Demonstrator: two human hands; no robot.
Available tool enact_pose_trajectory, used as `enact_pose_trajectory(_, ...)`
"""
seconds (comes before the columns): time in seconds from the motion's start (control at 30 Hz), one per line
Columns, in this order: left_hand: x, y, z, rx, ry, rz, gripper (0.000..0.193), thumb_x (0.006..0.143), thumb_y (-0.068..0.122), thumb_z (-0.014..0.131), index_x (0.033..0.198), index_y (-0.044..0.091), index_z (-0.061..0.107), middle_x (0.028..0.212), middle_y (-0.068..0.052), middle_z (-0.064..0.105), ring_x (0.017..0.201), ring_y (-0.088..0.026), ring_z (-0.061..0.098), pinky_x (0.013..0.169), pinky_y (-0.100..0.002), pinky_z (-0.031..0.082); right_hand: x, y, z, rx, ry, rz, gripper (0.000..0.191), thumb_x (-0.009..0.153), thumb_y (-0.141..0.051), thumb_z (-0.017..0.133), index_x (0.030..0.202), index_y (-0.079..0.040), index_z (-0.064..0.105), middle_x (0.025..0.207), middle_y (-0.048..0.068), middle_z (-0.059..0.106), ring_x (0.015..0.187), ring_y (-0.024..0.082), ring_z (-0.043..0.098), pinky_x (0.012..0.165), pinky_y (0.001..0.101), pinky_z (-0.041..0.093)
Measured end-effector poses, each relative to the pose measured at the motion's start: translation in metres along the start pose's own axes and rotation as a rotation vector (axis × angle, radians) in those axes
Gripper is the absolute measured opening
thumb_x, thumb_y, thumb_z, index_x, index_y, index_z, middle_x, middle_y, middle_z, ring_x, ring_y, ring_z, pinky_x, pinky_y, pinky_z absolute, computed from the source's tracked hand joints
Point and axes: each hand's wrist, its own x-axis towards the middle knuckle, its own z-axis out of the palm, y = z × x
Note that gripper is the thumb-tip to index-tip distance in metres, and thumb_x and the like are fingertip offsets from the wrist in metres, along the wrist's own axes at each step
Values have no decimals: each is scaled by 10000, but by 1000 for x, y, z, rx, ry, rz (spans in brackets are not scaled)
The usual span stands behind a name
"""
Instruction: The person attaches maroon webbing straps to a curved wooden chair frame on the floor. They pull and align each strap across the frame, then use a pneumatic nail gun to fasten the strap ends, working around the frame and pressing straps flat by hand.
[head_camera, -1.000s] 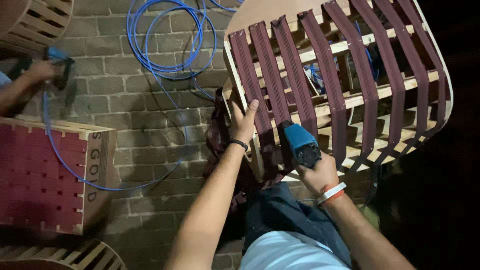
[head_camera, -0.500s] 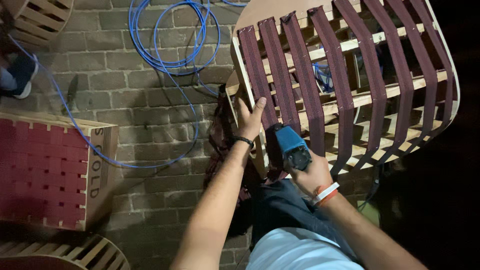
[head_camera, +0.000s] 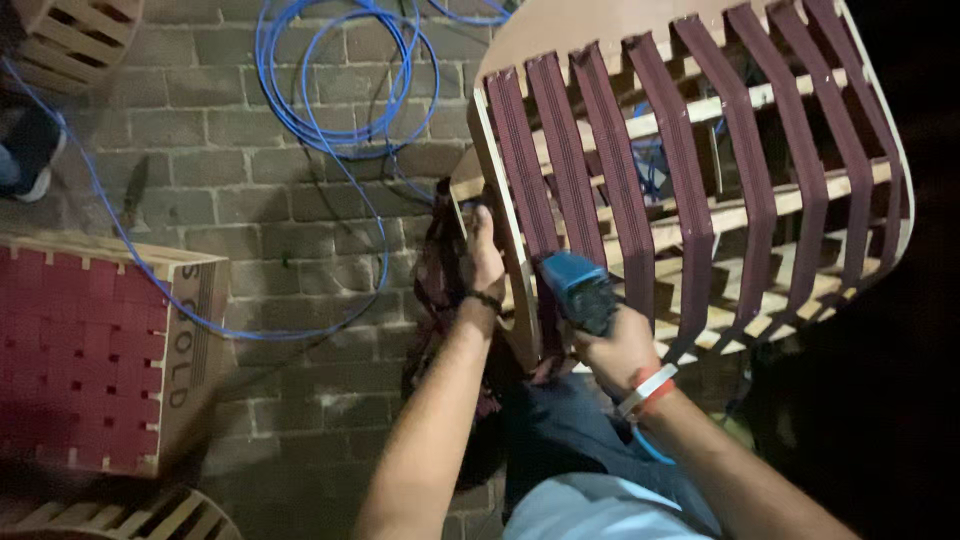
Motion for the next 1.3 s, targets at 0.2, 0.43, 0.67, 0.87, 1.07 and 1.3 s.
enact_pose_trajectory(0.2, -26, 33, 34, 156, 102, -123, 701, 1056, 518, 340, 1613, 99, 260, 1671, -137, 272, 1505, -260, 308, 1191, -375, 243, 75, -53, -30, 234, -77, -33, 209, 870, -132, 763, 752, -5, 646, 629, 72, 629, 504, 167, 584, 472, 350, 452)
enact_pose_trajectory(0.43, -26, 38, 50, 5, 94, 234, 632, 1112, 446, 360, 1587, 30, 337, 1638, -163, 398, 1511, -269, 368, 1224, -351, 275, 97, -101, -29, 193, -60, -15, 167, 852, -130, 744, 784, -19, 640, 626, 73, 646, 482, 182, 603, 476, 349, 468)
enact_pose_trajectory(0.67, -19, 29, 47, 5, 84, 199, 688, 1079, 513, 362, 1557, 18, 379, 1517, -176, 511, 1395, -271, 470, 1168, -368, 335, 101, -111, -18, -80, -25, -85, 221, 819, -209, 769, 924, -24, 709, 703, 96, 711, 581, 180, 663, 569, 348, 516)
enact_pose_trajectory(0.87, -20, 46, 50, 233, 121, 461, 659, 1136, 501, 275, 1588, 24, 324, 1631, -197, 360, 1520, -316, 355, 1263, -404, 269, 105, -111, -10, -134, -54, -97, 240, 815, -210, 747, 1005, -65, 727, 776, 100, 745, 660, 178, 700, 634, 339, 551)
enact_pose_trajectory(1.07, -33, 68, 57, 105, 223, -168, 613, 1041, 429, 338, 1573, 124, 345, 1593, -126, 369, 1446, -284, 385, 1172, -400, 313, 100, -100, -56, 17, 29, 4, 191, 850, -189, 738, 881, -9, 683, 684, 100, 682, 551, 183, 642, 540, 365, 517)
enact_pose_trajectory(1.3, -23, 47, 52, 153, 205, 162, 575, 1094, 393, 366, 1533, 26, 424, 1577, -179, 469, 1456, -302, 440, 1202, -395, 335, 102, -104, -65, 11, 9, 6, 150, 842, -164, 729, 816, -23, 686, 623, 86, 655, 504, 189, 609, 494, 375, 464)
